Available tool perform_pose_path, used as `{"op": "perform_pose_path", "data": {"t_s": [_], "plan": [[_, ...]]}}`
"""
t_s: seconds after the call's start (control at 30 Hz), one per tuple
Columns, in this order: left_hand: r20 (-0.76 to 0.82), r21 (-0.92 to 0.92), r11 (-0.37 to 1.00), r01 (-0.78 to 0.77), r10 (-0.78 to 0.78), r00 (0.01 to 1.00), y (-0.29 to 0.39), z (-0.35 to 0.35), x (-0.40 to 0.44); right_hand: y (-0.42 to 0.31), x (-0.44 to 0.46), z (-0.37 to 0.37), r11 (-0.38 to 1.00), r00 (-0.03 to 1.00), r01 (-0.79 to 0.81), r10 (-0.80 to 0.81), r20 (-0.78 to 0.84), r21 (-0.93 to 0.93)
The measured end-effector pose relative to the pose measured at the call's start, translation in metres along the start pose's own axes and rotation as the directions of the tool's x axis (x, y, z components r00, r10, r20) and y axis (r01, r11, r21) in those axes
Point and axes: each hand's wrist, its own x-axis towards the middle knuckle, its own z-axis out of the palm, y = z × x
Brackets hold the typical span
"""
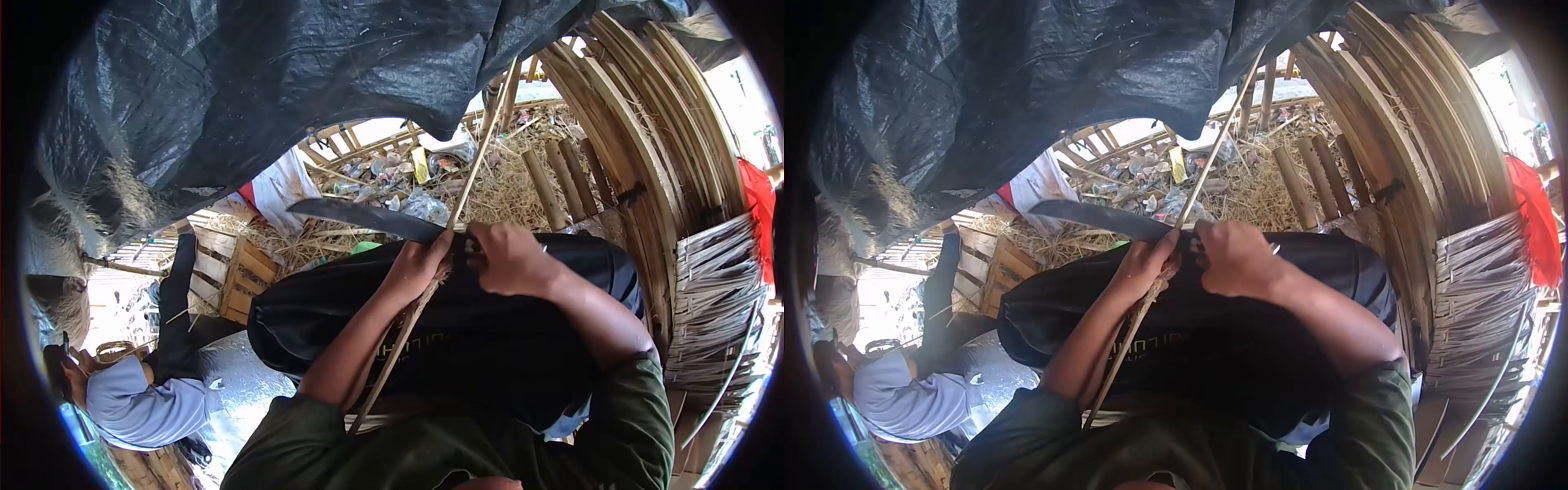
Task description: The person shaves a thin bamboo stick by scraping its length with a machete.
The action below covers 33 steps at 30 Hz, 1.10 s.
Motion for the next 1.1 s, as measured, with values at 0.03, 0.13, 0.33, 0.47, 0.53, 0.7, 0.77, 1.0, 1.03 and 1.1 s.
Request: {"op": "perform_pose_path", "data": {"t_s": [0.03,0.13,0.33,0.47,0.53,0.7,0.77,1.0,1.03,1.1], "plan": [[0.036,0.056,0.998,-0.028,0.026,0.999,-0.004,-0.003,0.000,0.001,0.002,-0.008,1.000,1.000,-0.017,0.017,-0.021,-0.022],[0.132,0.129,0.990,-0.053,0.036,0.991,-0.012,-0.005,-0.001,0.003,0.002,-0.020,0.996,0.997,-0.062,0.065,-0.037,0.067],[0.184,-0.020,0.985,0.171,-0.164,0.969,0.002,-0.003,-0.018,0.022,-0.005,-0.028,1.000,0.951,0.013,-0.013,-0.308,-0.002],[0.154,-0.035,0.980,0.194,-0.186,0.970,0.005,0.005,-0.031,0.050,0.000,-0.024,0.993,0.946,0.103,-0.118,-0.302,-0.064],[0.110,0.025,0.995,0.093,-0.095,0.989,-0.010,0.006,-0.032,0.045,0.001,-0.026,0.994,0.974,0.081,-0.094,-0.206,-0.070],[0.115,-0.123,0.968,0.219,-0.206,0.972,-0.013,0.007,-0.036,0.040,0.005,-0.014,0.955,0.980,-0.080,0.023,-0.200,-0.285],[0.154,-0.242,0.911,0.334,-0.304,0.940,-0.008,0.004,-0.037,0.033,0.006,-0.012,0.927,0.984,-0.036,-0.032,-0.177,-0.372],[0.083,-0.135,0.946,0.296,-0.287,0.954,-0.009,-0.003,-0.041,0.061,0.025,0.019,0.981,0.962,0.126,-0.157,-0.223,-0.147],[0.068,-0.115,0.953,0.281,-0.275,0.959,-0.008,-0.006,-0.041,0.058,0.024,0.022,0.980,0.958,0.147,-0.175,-0.226,-0.134],[0.065,-0.121,0.952,0.279,-0.273,0.960,-0.001,-0.013,-0.041,0.055,0.030,0.020,0.981,0.972,0.162,-0.177,-0.153,-0.106]]}}
